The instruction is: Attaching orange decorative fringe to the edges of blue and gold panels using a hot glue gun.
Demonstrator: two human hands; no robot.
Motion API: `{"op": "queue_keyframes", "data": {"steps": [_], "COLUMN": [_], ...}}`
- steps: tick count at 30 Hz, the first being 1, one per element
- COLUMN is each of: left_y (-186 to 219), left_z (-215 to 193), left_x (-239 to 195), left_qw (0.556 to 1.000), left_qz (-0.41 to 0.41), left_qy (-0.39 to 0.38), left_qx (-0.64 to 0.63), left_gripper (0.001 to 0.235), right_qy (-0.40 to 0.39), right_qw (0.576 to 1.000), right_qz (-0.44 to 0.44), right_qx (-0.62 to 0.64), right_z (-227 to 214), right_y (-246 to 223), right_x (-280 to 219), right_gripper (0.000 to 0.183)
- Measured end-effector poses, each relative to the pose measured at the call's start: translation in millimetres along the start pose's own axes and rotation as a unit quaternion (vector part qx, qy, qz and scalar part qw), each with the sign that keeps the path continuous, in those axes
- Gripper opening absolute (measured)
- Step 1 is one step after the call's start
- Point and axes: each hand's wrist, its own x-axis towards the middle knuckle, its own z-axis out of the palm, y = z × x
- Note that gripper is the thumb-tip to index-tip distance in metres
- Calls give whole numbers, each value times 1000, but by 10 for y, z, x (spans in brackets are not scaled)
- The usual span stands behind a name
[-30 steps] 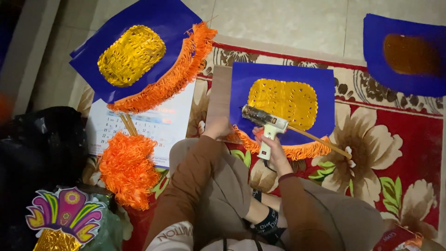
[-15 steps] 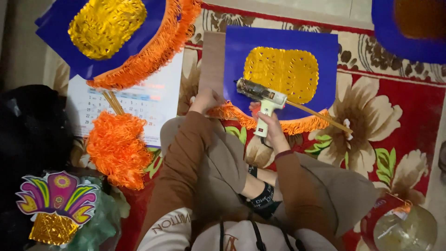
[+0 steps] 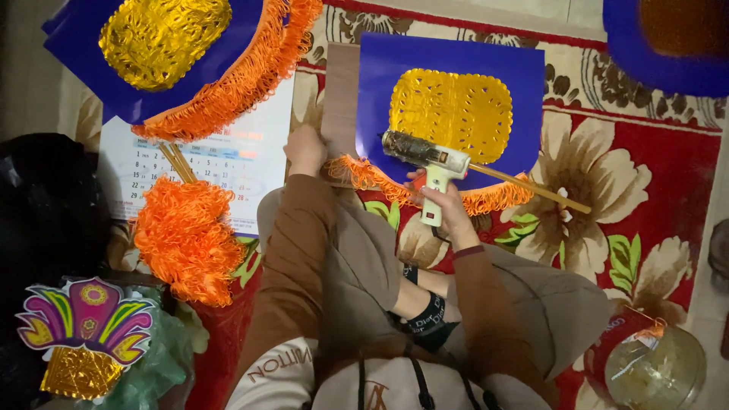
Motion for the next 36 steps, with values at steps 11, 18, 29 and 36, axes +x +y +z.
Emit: {"op": "queue_keyframes", "data": {"steps": [11,18,29,36], "left_y": [146,144,84,-22], "left_z": [360,242,183,506], "left_x": [13,-25,-36,221], "left_qw": [975,976,967,968], "left_qz": [201,201,138,120], "left_qy": [-90,-75,-197,-203], "left_qx": [-7,33,-79,-91], "left_gripper": [9,11,21,15], "right_qy": [65,72,51,77], "right_qw": [993,989,971,952], "right_qz": [1,7,42,34], "right_qx": [-103,-126,-229,-294], "right_z": [709,764,500,544], "right_y": [-558,-591,-414,-414], "right_x": [-343,-401,-382,-365], "right_gripper": [32,36,30,22]}}
